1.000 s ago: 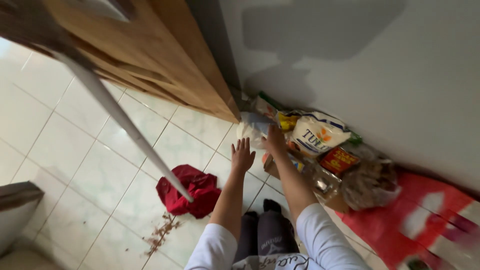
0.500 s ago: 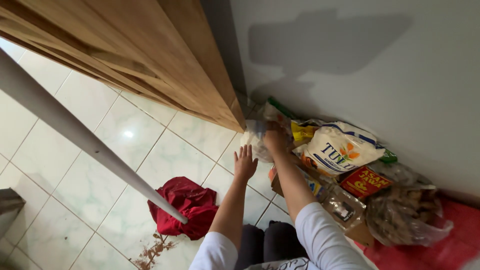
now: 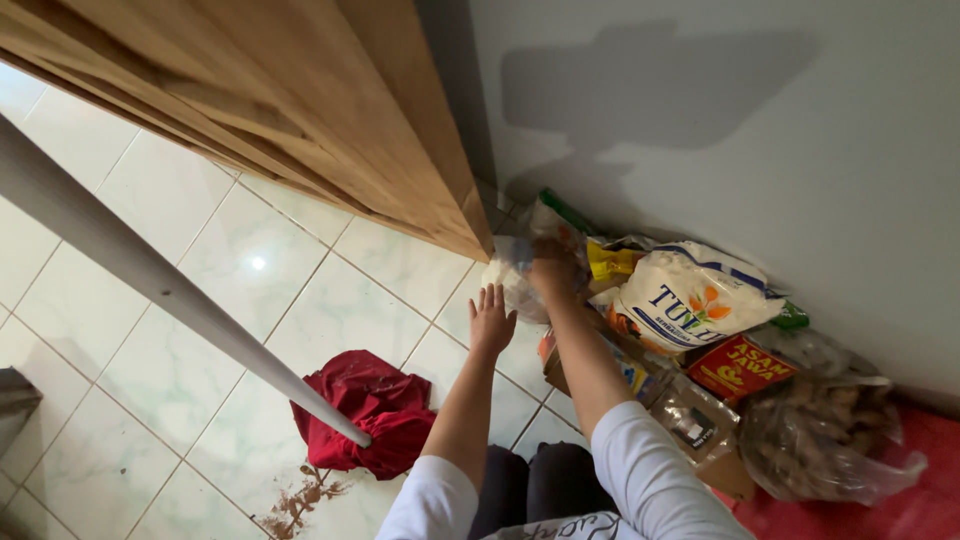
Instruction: The person carries a white cloth through the house and opens a wooden wardrobe.
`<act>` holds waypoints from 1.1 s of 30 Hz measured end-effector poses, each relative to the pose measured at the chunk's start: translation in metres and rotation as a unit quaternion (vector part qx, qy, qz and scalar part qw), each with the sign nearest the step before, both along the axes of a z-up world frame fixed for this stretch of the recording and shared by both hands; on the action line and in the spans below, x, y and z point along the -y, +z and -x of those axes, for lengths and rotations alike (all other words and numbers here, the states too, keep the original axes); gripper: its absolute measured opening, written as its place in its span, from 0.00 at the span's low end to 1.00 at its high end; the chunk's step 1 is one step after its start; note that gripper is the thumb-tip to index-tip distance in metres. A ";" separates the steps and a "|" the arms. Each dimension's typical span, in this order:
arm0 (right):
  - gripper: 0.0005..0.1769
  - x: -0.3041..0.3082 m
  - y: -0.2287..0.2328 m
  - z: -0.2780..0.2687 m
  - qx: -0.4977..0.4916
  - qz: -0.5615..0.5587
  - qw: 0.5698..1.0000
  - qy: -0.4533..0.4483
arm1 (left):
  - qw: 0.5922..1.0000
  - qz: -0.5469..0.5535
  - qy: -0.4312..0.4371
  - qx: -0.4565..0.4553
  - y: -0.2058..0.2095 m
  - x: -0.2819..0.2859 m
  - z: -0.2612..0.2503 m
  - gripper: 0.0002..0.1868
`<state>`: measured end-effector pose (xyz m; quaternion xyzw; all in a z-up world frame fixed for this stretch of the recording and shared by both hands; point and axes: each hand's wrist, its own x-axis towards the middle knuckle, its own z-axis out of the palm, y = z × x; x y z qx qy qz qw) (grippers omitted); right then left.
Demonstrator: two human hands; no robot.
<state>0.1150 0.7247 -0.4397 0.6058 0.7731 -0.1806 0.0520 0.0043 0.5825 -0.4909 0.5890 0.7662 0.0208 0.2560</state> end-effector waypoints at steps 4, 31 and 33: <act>0.19 -0.013 -0.070 0.000 0.025 -0.045 0.998 0.027 | 1.000 0.001 -0.002 -0.003 -0.006 0.001 0.003 0.41; 0.03 0.116 0.013 -0.002 -0.099 -0.226 0.951 0.185 | 0.993 0.103 0.042 0.037 0.060 0.083 -0.007 0.43; 0.03 0.130 0.039 -0.007 -0.138 -0.243 0.942 0.185 | 0.996 0.064 0.055 0.035 0.071 0.098 -0.013 0.43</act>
